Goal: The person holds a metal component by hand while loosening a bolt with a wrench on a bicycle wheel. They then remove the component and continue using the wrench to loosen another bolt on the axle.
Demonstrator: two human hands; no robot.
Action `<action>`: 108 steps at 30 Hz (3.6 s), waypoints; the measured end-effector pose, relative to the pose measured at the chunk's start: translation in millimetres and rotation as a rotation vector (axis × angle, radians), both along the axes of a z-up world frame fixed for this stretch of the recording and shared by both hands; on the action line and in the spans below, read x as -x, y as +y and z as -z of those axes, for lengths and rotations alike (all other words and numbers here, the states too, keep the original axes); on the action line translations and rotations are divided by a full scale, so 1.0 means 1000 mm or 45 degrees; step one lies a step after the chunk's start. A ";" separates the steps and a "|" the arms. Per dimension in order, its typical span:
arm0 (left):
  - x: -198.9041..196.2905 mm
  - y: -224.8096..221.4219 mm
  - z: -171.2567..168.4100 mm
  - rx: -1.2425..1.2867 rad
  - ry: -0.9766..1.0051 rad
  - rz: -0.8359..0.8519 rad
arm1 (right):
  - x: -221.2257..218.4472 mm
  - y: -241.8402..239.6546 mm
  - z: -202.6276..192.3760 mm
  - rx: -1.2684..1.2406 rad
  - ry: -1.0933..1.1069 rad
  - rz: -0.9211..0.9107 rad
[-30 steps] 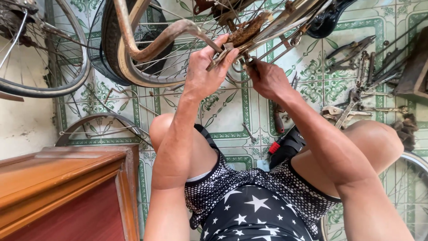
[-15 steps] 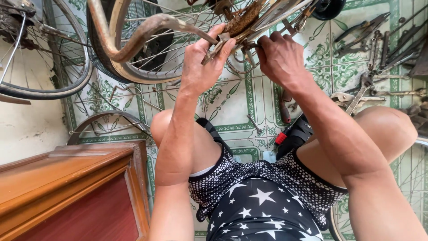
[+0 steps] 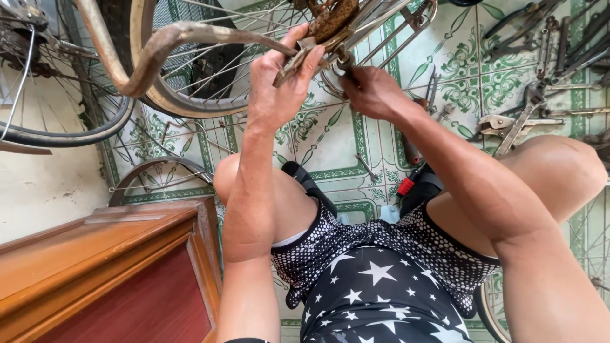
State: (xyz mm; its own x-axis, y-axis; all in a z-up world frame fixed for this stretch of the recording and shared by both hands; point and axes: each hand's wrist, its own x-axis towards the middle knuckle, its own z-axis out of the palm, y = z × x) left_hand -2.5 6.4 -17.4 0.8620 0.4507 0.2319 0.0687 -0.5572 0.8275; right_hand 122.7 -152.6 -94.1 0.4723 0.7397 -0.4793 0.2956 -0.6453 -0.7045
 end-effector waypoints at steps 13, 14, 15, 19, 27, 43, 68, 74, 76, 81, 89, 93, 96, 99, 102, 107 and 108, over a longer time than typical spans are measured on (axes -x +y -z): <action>0.000 -0.003 -0.006 0.029 0.038 -0.035 | -0.021 -0.020 -0.013 -0.220 -1.065 -0.094; 0.001 -0.002 -0.005 0.042 0.054 -0.042 | -0.022 -0.020 -0.015 -0.242 -1.081 -0.098; 0.001 -0.002 -0.005 0.042 0.022 -0.030 | -0.024 -0.020 -0.017 -0.265 -1.097 -0.100; 0.000 -0.002 -0.004 0.056 -0.022 -0.013 | -0.023 -0.020 -0.019 -0.127 -0.928 -0.135; -0.001 -0.007 -0.014 0.094 0.107 -0.061 | 0.000 -0.002 -0.015 -0.072 0.067 0.020; -0.001 -0.005 -0.015 0.082 0.129 -0.075 | -0.018 -0.020 -0.014 -0.229 -0.989 -0.090; -0.001 -0.006 -0.014 0.109 0.139 -0.083 | -0.013 -0.020 -0.006 -0.336 -0.719 -0.052; -0.001 -0.005 -0.014 0.057 0.062 -0.043 | -0.016 -0.017 -0.024 -0.176 -0.879 -0.091; 0.000 -0.005 -0.010 0.073 0.134 -0.074 | -0.019 -0.019 -0.018 -0.184 -0.922 -0.098; -0.002 -0.005 -0.004 -0.114 -0.074 -0.090 | -0.016 -0.011 0.006 -0.297 -0.772 -0.008; -0.001 -0.011 -0.021 0.103 0.178 -0.124 | 0.008 0.005 -0.016 -0.203 0.526 0.174; -0.002 -0.010 -0.023 0.166 0.245 -0.140 | 0.009 0.004 -0.010 -0.241 0.462 0.154; -0.004 -0.009 -0.021 0.074 0.186 -0.140 | -0.001 0.004 0.004 -0.120 0.061 0.043; -0.003 -0.008 -0.012 0.019 0.111 -0.165 | -0.012 0.003 0.019 -0.207 -0.545 -0.063; -0.001 -0.007 -0.003 0.023 0.022 -0.121 | -0.014 -0.003 0.020 -0.195 -0.548 -0.089; 0.000 -0.006 -0.009 0.083 0.004 -0.088 | 0.007 0.003 0.010 -0.425 0.641 0.179; 0.000 -0.006 -0.010 0.101 0.032 -0.093 | 0.010 0.004 0.011 -0.405 0.659 0.184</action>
State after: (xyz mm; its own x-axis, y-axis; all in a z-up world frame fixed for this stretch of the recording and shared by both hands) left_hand -3.0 0.1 -7.9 0.8311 0.5289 0.1717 0.1281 -0.4826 0.8664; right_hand 112.9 -149.1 -105.0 0.3439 0.8299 -0.4394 -0.2103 -0.3879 -0.8974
